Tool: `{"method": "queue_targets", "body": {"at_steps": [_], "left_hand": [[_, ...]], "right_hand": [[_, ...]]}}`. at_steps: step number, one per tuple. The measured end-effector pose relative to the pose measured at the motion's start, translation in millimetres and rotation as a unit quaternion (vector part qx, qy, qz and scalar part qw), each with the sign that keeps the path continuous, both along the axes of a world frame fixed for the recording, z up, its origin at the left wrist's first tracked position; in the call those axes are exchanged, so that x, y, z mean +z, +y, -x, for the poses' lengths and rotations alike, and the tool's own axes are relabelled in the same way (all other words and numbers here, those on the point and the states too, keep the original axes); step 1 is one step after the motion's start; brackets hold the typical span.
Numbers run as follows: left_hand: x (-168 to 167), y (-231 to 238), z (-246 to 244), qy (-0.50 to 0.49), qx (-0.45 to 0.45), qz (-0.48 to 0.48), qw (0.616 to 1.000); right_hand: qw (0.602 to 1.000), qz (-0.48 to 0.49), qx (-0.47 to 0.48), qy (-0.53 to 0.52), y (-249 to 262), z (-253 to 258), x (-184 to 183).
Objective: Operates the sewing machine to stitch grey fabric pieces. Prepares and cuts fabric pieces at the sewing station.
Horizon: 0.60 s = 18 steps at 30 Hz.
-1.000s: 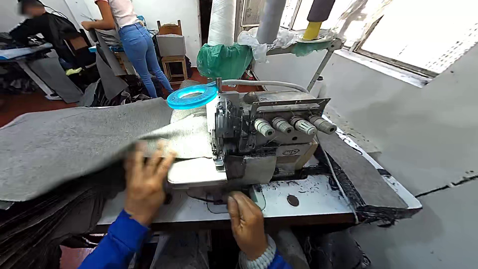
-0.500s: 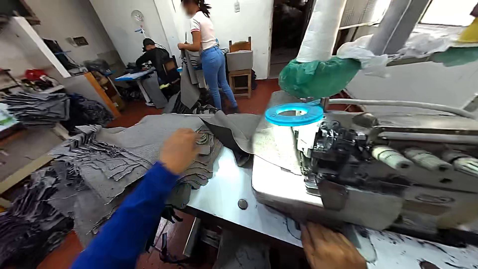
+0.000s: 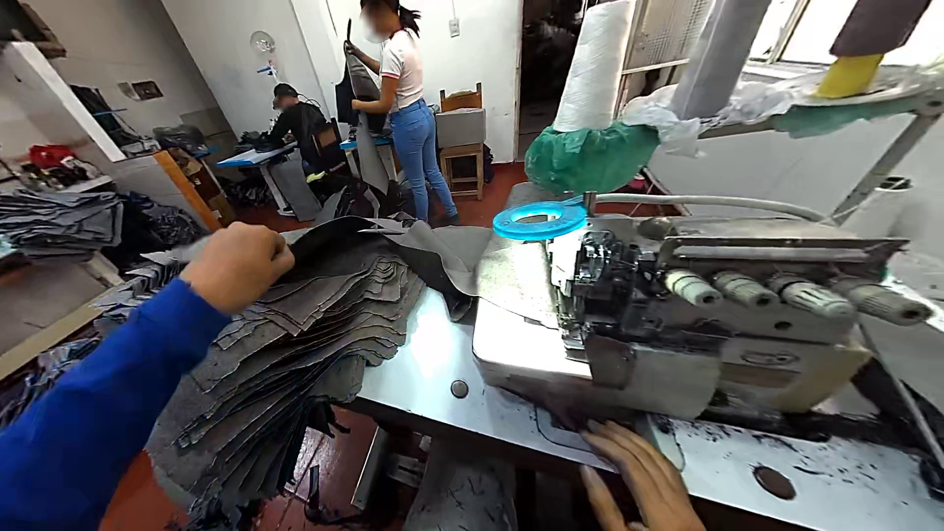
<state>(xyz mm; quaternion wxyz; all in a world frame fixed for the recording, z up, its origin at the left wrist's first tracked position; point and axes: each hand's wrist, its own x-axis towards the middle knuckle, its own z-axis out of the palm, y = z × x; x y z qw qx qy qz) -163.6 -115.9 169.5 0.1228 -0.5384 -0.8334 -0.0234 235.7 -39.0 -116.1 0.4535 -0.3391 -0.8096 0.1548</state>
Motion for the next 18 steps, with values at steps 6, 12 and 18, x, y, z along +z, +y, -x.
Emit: {"method": "queue_targets", "body": {"at_steps": [6,12,18], "left_hand": [[-84.6,-13.0,-185.8,-0.155,-0.174,-0.128,0.964],[-139.1,31.9,-220.2,-0.269,-0.252,0.035,0.929],[-88.9,64.2,-206.1,-0.074,-0.362,0.270,0.889]], "right_hand": [[0.903,0.305,0.268,0.141,-54.1,45.6,48.1],[0.794,0.475,0.096,0.367,-26.7,89.9,79.3],[0.754,0.552,0.057,0.352,-53.1,146.8,61.7]]}}
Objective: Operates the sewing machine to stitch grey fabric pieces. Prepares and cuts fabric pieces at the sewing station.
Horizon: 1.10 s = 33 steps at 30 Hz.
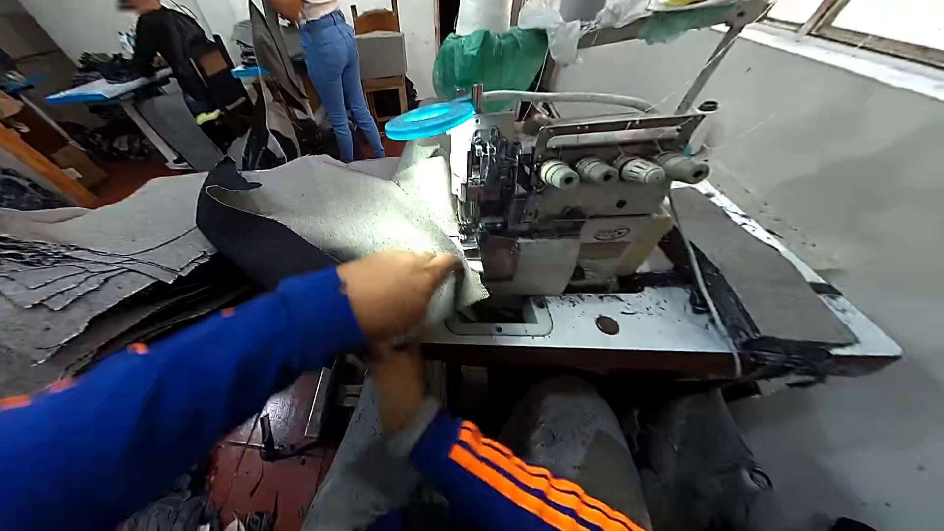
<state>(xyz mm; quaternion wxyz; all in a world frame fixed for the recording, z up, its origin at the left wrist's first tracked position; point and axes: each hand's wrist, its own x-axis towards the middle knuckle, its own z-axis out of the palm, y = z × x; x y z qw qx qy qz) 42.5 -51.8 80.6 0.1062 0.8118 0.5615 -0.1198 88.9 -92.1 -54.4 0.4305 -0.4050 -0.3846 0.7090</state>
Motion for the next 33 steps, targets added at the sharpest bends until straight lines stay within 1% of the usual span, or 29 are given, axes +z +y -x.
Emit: {"method": "queue_targets", "body": {"at_steps": [1,2,3,5,6,7,9,10,11,12,13,14,16,17,18,20,22,24,27,29,30,32,33], "left_hand": [[8.8,8.6,0.6,0.033,-0.017,0.036,0.999],[10.2,14.6,5.2,0.054,-0.039,0.051,0.996],[2.8,17.2,15.5,0.050,-0.069,0.038,0.996],[-29.5,10.1,43.8,-0.024,-0.109,-0.054,0.992],[-51.1,0.5,55.9,-0.070,-0.107,-0.127,0.984],[-72.2,-11.5,62.2,-0.094,-0.085,-0.203,0.971],[-111.7,-30.1,57.6,-0.104,-0.028,-0.342,0.934],[-125.3,-34.4,51.2,-0.113,0.002,-0.387,0.915],[-133.4,-35.0,44.2,-0.127,0.029,-0.419,0.899],[-135.4,-33.4,37.6,-0.140,0.054,-0.435,0.888],[-131.9,-29.4,32.1,-0.149,0.070,-0.440,0.883],[-124.7,-21.9,28.1,-0.154,0.076,-0.443,0.880],[-109.5,3.3,25.4,-0.164,0.054,-0.456,0.873],[-105.0,17.9,26.5,-0.174,0.035,-0.456,0.872],[-103.5,31.7,28.2,-0.187,0.019,-0.451,0.873],[-105.0,48.4,30.3,-0.194,0.021,-0.439,0.877],[-103.7,51.8,28.7,-0.191,0.022,-0.440,0.877],[-103.6,50.9,26.8,-0.185,0.010,-0.452,0.872],[-104.4,52.4,28.0,-0.173,-0.010,-0.471,0.865],[-105.4,52.0,29.6,-0.165,-0.013,-0.472,0.866],[-105.3,52.2,30.1,-0.165,-0.015,-0.474,0.865],[-105.9,53.2,30.8,-0.168,-0.020,-0.476,0.863],[-106.2,53.3,31.5,-0.167,-0.021,-0.480,0.861]], "right_hand": [[0.999,-0.023,0.033,-0.034,-7.3,10.1,-5.8],[0.995,-0.049,0.063,-0.056,-11.8,13.7,-9.7],[0.991,-0.074,0.094,-0.060,-14.3,8.5,-11.1],[0.972,-0.157,0.161,-0.063,-14.8,-22.9,-14.2],[0.958,-0.200,0.189,-0.085,-13.5,-45.9,-18.1],[0.943,-0.230,0.209,-0.116,-10.2,-72.0,-23.3],[0.910,-0.266,0.245,-0.204,4.3,-130.5,-32.6],[0.898,-0.266,0.247,-0.249,15.1,-160.7,-30.2],[0.892,-0.257,0.229,-0.293,28.3,-189.9,-21.7],[0.894,-0.244,0.181,-0.330,43.1,-216.5,-9.3],[0.888,-0.242,0.110,-0.374,60.3,-241.6,3.3],[0.868,-0.249,0.030,-0.428,79.9,-265.6,14.8],[0.797,-0.286,-0.124,-0.517,133.1,-302.2,35.5],[0.769,-0.286,-0.175,-0.544,163.3,-314.5,44.6],[0.750,-0.276,-0.202,-0.567,192.4,-322.5,51.4],[0.736,-0.220,-0.192,-0.611,244.1,-328.5,54.1],[0.724,-0.158,-0.150,-0.655,283.1,-328.2,40.9],[0.700,-0.118,-0.130,-0.692,302.5,-325.0,26.3],[0.686,-0.107,-0.097,-0.713,312.2,-322.2,27.9],[0.705,-0.130,-0.096,-0.691,304.9,-329.8,28.9],[0.714,-0.156,-0.107,-0.674,293.1,-336.5,32.6],[0.702,-0.210,-0.092,-0.674,247.8,-354.4,45.7],[0.689,-0.216,-0.062,-0.689,216.2,-361.2,53.2]]}}
